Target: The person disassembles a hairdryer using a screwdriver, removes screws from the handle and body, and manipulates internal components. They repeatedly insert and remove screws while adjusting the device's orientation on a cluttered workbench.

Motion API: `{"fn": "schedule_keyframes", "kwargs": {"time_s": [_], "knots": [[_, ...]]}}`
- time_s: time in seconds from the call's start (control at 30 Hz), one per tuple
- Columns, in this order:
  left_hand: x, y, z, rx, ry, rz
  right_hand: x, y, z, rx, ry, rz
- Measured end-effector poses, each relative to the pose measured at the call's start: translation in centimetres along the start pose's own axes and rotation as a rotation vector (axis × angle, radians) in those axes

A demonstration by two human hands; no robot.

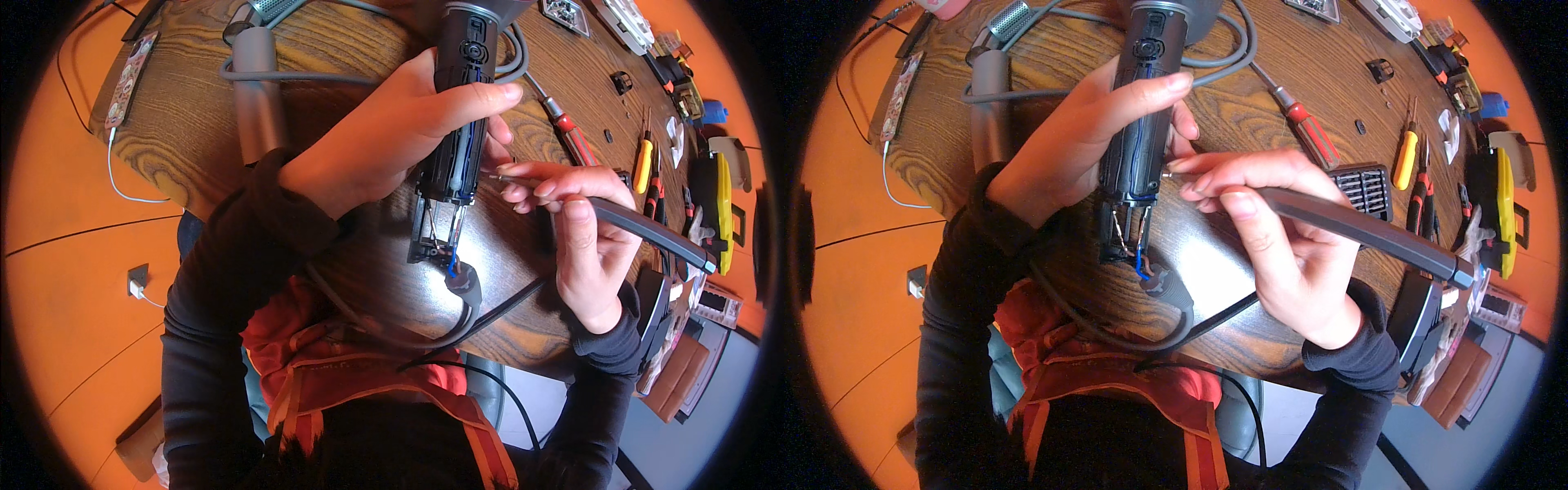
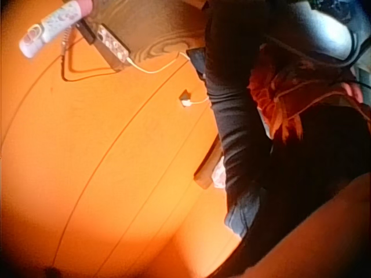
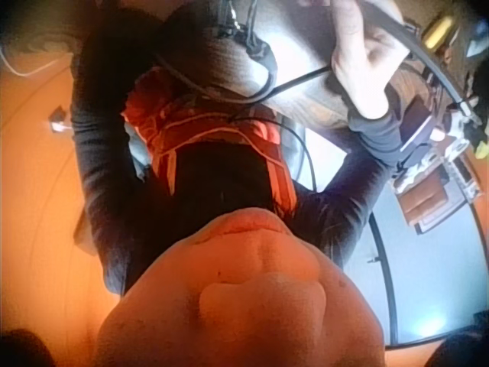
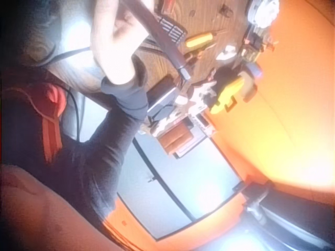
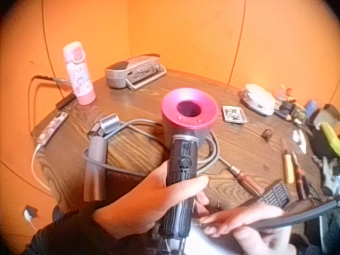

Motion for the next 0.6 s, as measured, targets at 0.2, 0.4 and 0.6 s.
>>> {"fn": "schedule_keyframes", "kwargs": {"time_s": [0.2,0.4,0.6], "knots": [[-0.04,0.19,0.13,-0.038,0.020,0.018,-0.30,-0.07,0.58,-0.102,-0.015,0.062],[-0.18,0.32,0.03,-0.022,0.027,0.032,-0.36,-0.23,1.03,-0.273,-0.103,0.038],[-0.10,0.26,0.07,-0.018,0.010,0.047,-0.01,-0.42,1.06,-0.366,-0.104,-0.069]]}}
Point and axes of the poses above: each hand's wrist, its own x-axis towards the middle knuckle, its own z-axis out of the palm, y = z × x, the point moved 5 cm from there along x, towards the middle knuckle, and after that the axes turned 14 degrees about x, right-handed, at the moved point
